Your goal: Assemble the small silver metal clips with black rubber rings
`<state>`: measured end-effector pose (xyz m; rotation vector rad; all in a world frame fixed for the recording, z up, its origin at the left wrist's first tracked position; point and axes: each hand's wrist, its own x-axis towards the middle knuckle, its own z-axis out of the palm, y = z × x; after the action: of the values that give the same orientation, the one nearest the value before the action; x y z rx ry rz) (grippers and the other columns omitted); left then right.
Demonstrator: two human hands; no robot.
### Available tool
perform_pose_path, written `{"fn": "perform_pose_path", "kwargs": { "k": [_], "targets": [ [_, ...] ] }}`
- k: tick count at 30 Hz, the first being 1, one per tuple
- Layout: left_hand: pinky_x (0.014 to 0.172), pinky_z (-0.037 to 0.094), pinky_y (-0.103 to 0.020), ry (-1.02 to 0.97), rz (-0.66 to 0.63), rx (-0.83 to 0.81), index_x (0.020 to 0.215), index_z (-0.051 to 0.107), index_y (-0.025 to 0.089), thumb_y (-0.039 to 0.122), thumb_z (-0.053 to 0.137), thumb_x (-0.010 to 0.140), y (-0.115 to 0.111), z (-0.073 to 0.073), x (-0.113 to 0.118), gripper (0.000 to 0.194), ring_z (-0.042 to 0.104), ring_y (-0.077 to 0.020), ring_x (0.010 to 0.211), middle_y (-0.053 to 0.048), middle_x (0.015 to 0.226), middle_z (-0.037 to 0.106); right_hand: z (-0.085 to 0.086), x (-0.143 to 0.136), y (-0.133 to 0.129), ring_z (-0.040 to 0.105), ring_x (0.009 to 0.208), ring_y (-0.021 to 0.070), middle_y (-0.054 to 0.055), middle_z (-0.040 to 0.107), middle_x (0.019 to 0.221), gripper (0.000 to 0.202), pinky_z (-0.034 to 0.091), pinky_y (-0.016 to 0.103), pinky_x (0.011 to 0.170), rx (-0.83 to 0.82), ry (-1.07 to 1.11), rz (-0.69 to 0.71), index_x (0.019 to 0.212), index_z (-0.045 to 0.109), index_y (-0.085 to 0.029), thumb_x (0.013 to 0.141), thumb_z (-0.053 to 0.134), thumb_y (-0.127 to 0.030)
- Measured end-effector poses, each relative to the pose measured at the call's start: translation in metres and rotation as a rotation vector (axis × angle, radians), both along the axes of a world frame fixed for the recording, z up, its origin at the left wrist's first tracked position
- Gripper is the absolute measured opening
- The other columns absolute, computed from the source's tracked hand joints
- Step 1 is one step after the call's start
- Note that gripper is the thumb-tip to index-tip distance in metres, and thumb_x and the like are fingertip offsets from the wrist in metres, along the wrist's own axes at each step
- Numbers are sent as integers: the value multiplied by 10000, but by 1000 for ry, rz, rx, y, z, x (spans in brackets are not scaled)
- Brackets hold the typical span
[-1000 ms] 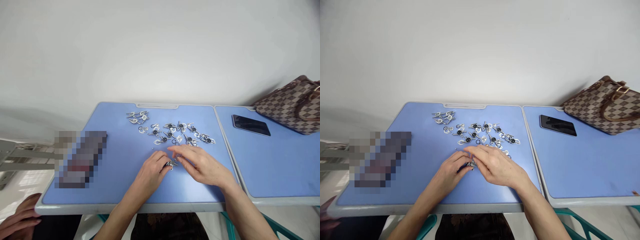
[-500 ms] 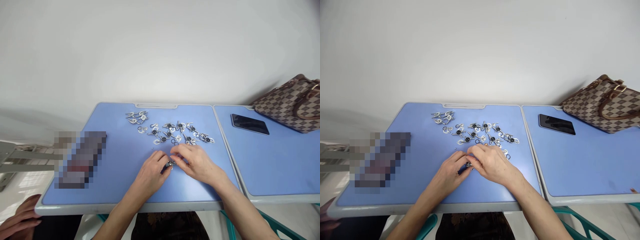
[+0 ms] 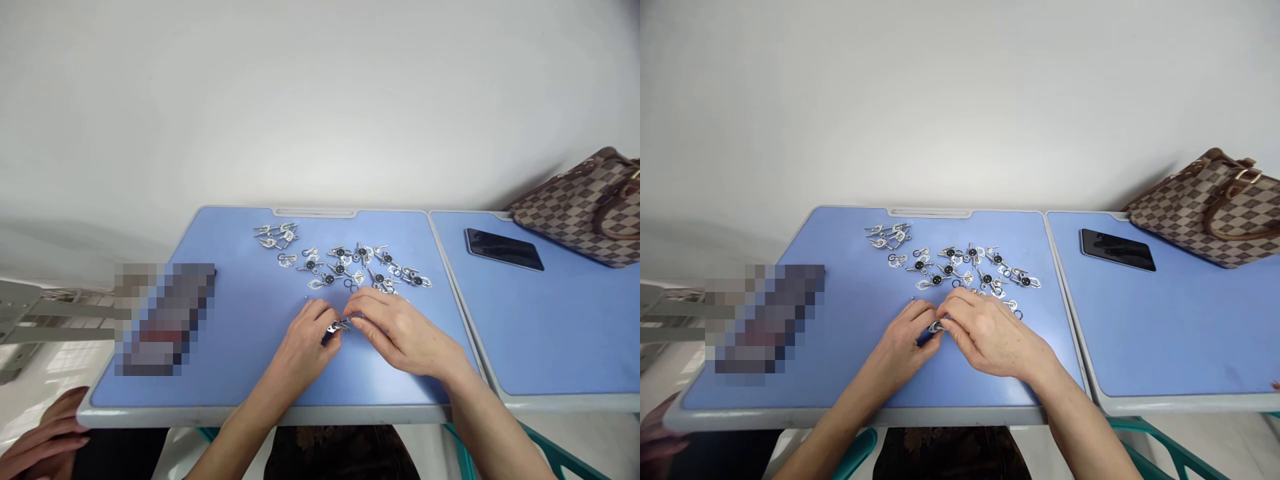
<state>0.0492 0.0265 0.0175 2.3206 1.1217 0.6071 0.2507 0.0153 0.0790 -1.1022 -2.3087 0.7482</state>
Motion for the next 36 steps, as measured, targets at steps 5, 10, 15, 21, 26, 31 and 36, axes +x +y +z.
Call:
{"fn": "perform_pose_path", "kwargs": {
  "k": [5, 10, 15, 21, 26, 31, 36],
  "targets": [
    [793, 490, -344, -49, -12, -42, 917, 591, 198, 72, 523, 875, 2, 0, -1, 150, 550, -194, 882, -37, 950, 593, -7, 1, 1, 588, 823, 151, 51, 624, 965, 196, 485, 298, 722, 32, 20, -23, 1091, 592, -176, 1023, 424, -251],
    [787, 493, -345, -42, -9, -62, 907, 593, 198, 86, 525, 885, 1, 0, -2, 133, 552, -193, 883, -34, 943, 598, -15, -4, 0, 525, 637, 112, 1, 611, 788, 169, 405, 253, 572, 225, -8, -82, 1010, 604, -174, 1015, 468, -274],
    [776, 497, -336, -62, -28, -49, 919, 597, 200, 87, 532, 890, 3, -2, -4, 133, 562, -191, 886, -36, 946, 605, -21, -10, 1, 419, 476, 91, -38, 518, 578, 359, 256, 273, 461, 427, -118, -210, 694, 535, -176, 997, 502, -366],
    [788, 507, -338, -65, -33, -32, 988, 612, 204, 106, 536, 901, 3, 0, -4, 151, 571, -192, 904, -41, 980, 613, -15, -11, 3, 594, 662, 131, 12, 684, 841, 288, 354, 270, 564, 197, -137, -149, 1049, 574, -188, 1049, 354, -374],
    [800, 499, -339, -58, -49, -42, 964, 622, 201, 99, 543, 900, 3, 1, -5, 144, 565, -192, 903, -41, 969, 617, -5, -7, 2, 587, 735, 140, 34, 663, 936, 242, 406, 282, 652, 17, -95, -65, 1076, 544, -186, 1036, 314, -249],
    [816, 484, -332, -41, -47, -52, 963, 624, 205, 120, 555, 909, 4, 1, -5, 122, 574, -193, 921, -37, 982, 628, -18, -7, 6, 446, 519, 110, -16, 534, 602, 348, 283, 273, 505, 272, -80, -246, 685, 537, -185, 996, 434, -300],
    [850, 436, -367, 23, -47, -32, 972, 633, 218, 150, 595, 901, 4, 3, -5, 106, 594, -203, 926, -25, 983, 654, -23, -12, 8, 524, 592, 115, 21, 637, 775, 244, 333, 260, 522, 338, -113, -243, 953, 622, -165, 1011, 404, -259]
  ]
}}
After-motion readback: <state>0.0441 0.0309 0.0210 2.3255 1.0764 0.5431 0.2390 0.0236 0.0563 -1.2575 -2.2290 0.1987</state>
